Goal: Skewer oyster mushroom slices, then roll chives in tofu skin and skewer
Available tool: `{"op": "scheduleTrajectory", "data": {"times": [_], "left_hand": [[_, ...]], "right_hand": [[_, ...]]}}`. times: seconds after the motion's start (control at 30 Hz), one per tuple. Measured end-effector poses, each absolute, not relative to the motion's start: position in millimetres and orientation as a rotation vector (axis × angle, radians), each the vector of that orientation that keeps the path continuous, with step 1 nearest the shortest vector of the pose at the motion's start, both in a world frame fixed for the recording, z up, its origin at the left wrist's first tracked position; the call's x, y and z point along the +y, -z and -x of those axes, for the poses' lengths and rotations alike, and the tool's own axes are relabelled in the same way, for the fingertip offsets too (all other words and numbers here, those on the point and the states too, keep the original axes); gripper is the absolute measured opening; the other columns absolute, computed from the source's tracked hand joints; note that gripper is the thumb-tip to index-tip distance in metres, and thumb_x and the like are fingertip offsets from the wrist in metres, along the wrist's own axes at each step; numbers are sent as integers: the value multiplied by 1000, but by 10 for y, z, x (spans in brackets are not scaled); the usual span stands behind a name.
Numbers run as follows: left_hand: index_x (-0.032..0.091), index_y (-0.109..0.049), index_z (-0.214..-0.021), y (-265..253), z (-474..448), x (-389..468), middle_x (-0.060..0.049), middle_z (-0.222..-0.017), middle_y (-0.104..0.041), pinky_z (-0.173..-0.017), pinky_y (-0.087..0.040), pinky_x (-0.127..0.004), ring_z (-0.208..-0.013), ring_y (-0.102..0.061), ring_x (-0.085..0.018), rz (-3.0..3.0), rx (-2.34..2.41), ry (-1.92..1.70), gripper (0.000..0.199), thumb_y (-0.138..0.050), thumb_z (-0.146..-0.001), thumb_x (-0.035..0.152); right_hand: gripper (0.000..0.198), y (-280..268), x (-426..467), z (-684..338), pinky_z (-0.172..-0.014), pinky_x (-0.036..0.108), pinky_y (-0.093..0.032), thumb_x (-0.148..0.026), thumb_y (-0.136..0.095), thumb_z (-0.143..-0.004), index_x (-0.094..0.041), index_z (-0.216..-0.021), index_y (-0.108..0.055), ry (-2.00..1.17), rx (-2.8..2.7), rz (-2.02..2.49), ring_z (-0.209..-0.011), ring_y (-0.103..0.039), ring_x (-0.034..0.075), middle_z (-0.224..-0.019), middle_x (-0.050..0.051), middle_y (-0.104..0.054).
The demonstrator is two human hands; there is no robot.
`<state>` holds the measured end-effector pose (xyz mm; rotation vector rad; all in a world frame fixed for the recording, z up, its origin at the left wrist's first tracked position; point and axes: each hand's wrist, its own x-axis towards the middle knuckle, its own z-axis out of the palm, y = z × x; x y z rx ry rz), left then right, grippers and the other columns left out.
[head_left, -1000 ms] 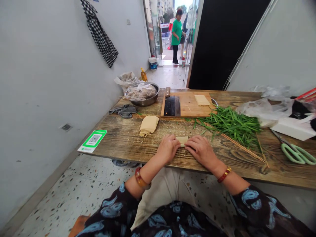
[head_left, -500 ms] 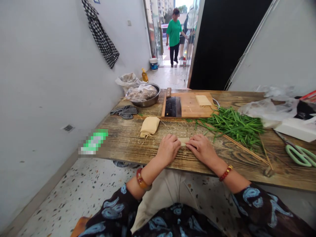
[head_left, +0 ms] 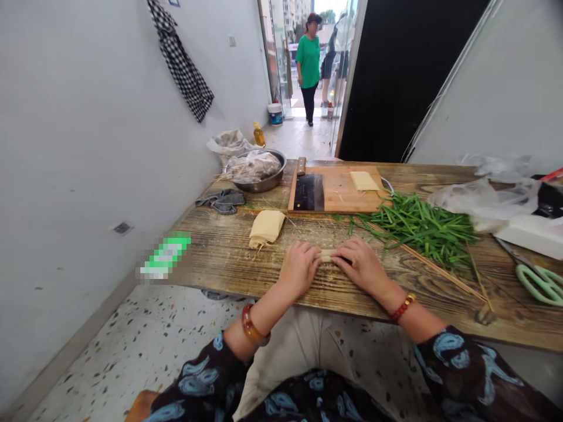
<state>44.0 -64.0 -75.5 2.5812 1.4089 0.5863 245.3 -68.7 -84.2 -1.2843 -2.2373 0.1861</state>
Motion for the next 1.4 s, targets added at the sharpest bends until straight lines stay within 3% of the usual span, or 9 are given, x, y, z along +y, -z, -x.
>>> {"op": "scheduleTrajectory", "data": {"times": [0.13,0.3,0.5,0.73,0.87,1.1,1.4], "left_hand": [[21,-62,-97,722,-456,-627,-6,-99,-60,-79,-37,-35,-95,-48,-22,-2624,1343,-560,14,-56,-87,28],[20,-64,-86,712,-472,-539,-5,-90,-60,-75,-35,-35,-90,-48,-21,-2700,1315,-482,21,-47,-92,31],[19,-67,-86,729,-479,-478,-6,-90,-60,-76,-37,-34,-89,-48,-20,-2635,1334,-529,24,-46,-92,30],[20,-63,-92,731,-497,-499,-6,-93,-61,-77,-38,-35,-90,-49,-21,-2627,1372,-593,17,-48,-91,29],[19,-61,-85,725,-496,-459,-5,-97,-61,-79,-38,-34,-93,-50,-21,-2641,1317,-613,10,-57,-87,28],[17,-57,-78,712,-524,-351,-6,-84,-59,-77,-40,-32,-83,-52,-19,-2658,1187,-521,21,-44,-92,25],[18,-54,-78,746,-467,-328,-5,-83,-56,-74,-41,-31,-82,-51,-19,-2650,1054,-552,12,-48,-89,19]], "right_hand": [[20,854,-632,-2457,-76,34,-40,-31,-55,-92,-22,-84,-72,-210,-2255,1290,-86,-54,21,-87,6,-68],[21,856,-612,-2456,-75,34,-41,-30,-55,-92,-22,-83,-72,-219,-2216,1287,-83,-54,20,-84,6,-68],[17,852,-648,-2472,-80,37,-42,-31,-61,-88,-22,-100,-70,-196,-2180,1209,-93,-55,23,-97,7,-68],[11,864,-589,-2465,-80,36,-40,-25,-60,-89,-23,-89,-71,-154,-2212,1210,-90,-55,21,-92,5,-70],[13,847,-581,-2449,-78,36,-40,-25,-59,-89,-22,-87,-71,-136,-2218,1225,-90,-54,21,-91,5,-68],[19,835,-584,-2439,-77,37,-39,-27,-53,-93,-22,-89,-71,-110,-2232,1254,-92,-54,22,-96,5,-69],[16,928,-481,-2501,-80,37,-43,-27,-58,-90,-25,-87,-74,-334,-2117,1180,-89,-58,20,-95,4,-70]]}}
